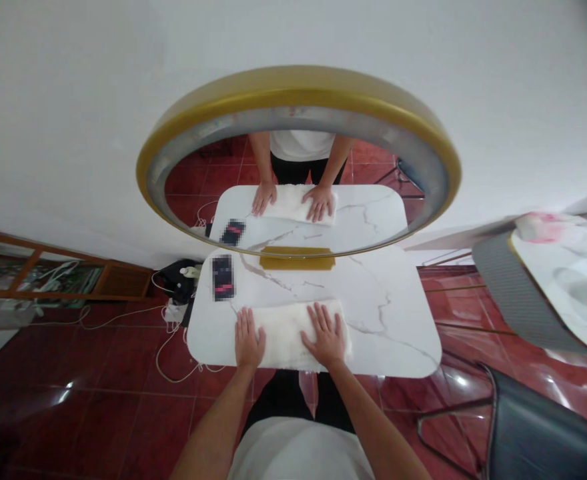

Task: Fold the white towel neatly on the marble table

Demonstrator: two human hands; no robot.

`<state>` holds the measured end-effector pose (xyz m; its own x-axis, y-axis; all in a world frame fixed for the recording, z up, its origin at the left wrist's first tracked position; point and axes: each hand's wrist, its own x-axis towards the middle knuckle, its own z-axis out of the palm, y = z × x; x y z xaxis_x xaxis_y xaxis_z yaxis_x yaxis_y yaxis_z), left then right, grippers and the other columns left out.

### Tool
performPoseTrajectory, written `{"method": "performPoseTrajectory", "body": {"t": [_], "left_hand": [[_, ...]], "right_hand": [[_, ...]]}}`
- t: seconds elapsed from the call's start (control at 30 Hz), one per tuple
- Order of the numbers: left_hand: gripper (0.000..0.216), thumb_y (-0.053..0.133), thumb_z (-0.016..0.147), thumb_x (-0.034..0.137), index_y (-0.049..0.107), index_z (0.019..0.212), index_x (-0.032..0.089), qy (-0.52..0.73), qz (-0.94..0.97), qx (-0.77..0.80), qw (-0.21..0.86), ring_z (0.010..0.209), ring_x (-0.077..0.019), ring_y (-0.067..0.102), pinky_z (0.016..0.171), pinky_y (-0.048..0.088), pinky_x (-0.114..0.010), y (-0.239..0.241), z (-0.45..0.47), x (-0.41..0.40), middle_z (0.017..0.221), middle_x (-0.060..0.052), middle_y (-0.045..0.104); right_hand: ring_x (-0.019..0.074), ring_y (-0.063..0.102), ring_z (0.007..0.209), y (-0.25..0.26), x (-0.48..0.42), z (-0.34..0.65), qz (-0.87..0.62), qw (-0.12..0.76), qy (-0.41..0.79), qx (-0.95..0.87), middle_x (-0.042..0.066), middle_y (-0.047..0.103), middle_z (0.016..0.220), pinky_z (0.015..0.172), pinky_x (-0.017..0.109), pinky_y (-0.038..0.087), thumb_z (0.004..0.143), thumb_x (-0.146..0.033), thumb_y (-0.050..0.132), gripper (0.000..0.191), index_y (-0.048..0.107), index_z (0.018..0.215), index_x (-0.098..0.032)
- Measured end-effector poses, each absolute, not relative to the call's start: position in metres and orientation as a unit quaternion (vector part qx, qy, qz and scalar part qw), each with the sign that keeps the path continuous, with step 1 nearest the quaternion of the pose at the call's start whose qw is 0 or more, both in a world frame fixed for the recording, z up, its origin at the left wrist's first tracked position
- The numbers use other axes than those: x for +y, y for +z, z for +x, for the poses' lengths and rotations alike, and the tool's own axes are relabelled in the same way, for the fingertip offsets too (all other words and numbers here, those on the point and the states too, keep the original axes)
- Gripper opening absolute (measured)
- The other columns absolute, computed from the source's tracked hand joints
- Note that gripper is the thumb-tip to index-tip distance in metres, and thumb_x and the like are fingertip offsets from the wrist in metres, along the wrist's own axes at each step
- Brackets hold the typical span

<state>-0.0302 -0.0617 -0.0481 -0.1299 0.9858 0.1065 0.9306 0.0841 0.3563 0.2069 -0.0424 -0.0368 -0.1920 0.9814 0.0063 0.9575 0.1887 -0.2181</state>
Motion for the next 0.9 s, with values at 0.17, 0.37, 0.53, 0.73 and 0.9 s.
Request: {"method": "performPoseTrajectory", "body": {"t": [0.17,0.37,0.53,0.73,0.9], "left_hand": [[0.065,0.038,0.090,0.026,0.006,0.145,0.017,0.175,0.657,0.727,0.094,0.139,-0.0267,0.006,0.111,0.019,-0.052,-0.048,0.013,-0.054,0.152,-0.010,0.011],[0.067,0.039,0.089,0.023,0.004,0.145,0.015,0.139,0.676,0.718,0.095,0.139,-0.0257,0.004,0.112,0.019,-0.049,-0.047,0.060,-0.045,0.152,-0.010,0.009],[0.068,0.040,0.088,0.022,0.004,0.146,0.015,0.134,0.704,0.690,0.104,0.139,-0.0260,0.005,0.112,0.020,-0.049,-0.047,0.097,-0.037,0.152,-0.009,0.009],[0.069,0.040,0.087,0.021,0.003,0.146,0.019,0.156,0.721,0.664,0.121,0.139,-0.0263,0.010,0.111,0.023,-0.050,-0.044,0.143,-0.030,0.152,-0.008,0.010],[0.069,0.038,0.087,0.020,0.002,0.146,0.015,0.132,0.731,0.657,0.127,0.139,-0.0262,0.010,0.112,0.022,-0.049,-0.037,0.174,-0.031,0.151,-0.009,0.011]], "right_hand": [[0.0240,0.014,0.138,-0.037,-0.041,0.246,-0.648,0.068,0.085,-0.754,0.002,0.018,0.150,0.109,0.051,0.006,0.085,-0.042,0.041,0.069,0.010,0.145,-0.025],[0.0228,0.016,0.137,-0.037,-0.041,0.296,-0.664,0.063,0.084,-0.741,0.002,0.018,0.150,0.109,0.050,0.006,0.087,-0.042,0.036,0.066,0.009,0.145,-0.025],[0.0223,0.017,0.137,-0.038,-0.046,0.341,-0.671,0.054,0.068,-0.736,0.001,0.019,0.150,0.109,0.049,0.009,0.086,-0.044,0.037,0.068,0.009,0.145,-0.025],[0.0236,0.017,0.137,-0.041,-0.052,0.391,-0.681,0.040,0.045,-0.730,0.000,0.020,0.149,0.109,0.048,0.011,0.084,-0.045,0.040,0.071,0.008,0.145,-0.025],[0.0243,0.018,0.137,-0.042,-0.055,0.418,-0.687,0.037,0.043,-0.724,0.002,0.019,0.150,0.109,0.050,0.009,0.085,-0.045,0.037,0.070,0.007,0.145,-0.024]]}}
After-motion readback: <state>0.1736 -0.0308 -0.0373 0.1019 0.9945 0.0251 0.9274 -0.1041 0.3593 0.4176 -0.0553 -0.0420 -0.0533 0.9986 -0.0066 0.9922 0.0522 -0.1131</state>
